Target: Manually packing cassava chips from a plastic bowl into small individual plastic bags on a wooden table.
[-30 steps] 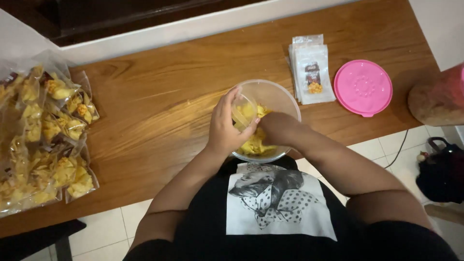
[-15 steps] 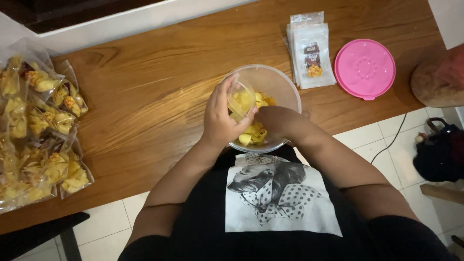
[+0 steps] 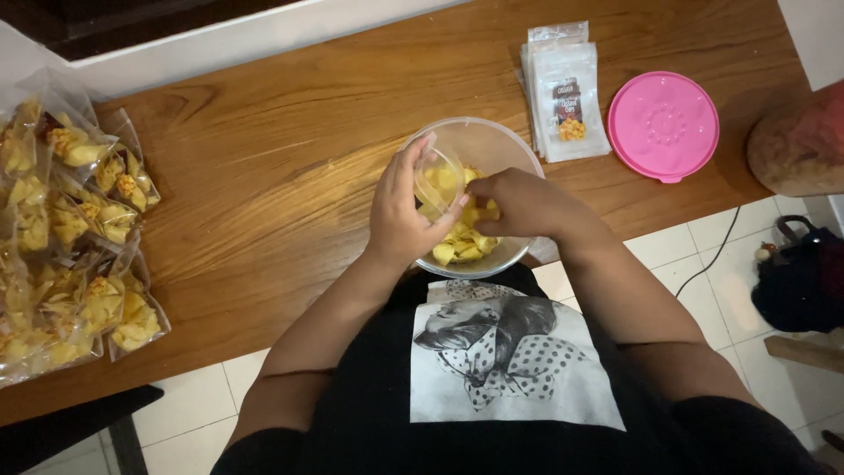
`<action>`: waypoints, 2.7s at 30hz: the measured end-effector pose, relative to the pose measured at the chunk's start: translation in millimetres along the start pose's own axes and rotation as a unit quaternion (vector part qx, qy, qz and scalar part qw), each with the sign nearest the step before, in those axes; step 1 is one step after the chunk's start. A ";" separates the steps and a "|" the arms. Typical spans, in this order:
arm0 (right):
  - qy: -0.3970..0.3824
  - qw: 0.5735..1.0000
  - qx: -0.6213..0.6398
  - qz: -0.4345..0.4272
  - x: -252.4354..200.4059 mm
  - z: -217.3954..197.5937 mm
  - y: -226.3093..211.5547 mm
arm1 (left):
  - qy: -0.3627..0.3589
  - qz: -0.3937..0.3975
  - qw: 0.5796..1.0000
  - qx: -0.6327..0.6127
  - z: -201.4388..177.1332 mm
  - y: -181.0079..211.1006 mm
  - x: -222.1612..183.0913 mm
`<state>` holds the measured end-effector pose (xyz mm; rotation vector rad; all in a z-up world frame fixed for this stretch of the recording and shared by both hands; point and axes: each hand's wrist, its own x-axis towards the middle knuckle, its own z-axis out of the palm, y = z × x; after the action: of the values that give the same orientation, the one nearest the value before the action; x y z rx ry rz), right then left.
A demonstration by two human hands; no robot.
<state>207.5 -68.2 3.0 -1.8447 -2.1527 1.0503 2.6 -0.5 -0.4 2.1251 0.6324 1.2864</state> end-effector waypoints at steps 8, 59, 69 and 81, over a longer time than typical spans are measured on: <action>0.060 0.996 0.066 0.021 -22.8 -21.0 -22.6 | -0.007 -0.013 1.000 -0.003 -0.3 2.5 -1.5; 0.267 0.875 0.403 0.001 -49.3 -62.3 -64.1 | -0.032 0.001 0.999 0.001 -4.8 5.8 4.1; 0.283 0.881 0.379 -0.018 -54.2 -71.0 -90.3 | -0.048 -0.008 0.999 -0.004 -4.7 6.1 4.1; 0.278 0.891 0.354 -0.059 -35.0 -49.5 -100.7 | -0.052 0.006 0.999 0.012 3.4 -7.7 -6.0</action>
<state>158.3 -80.8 109.0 -1.4024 -1.2888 0.9450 2.4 0.4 -10.6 2.2018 0.5944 1.1721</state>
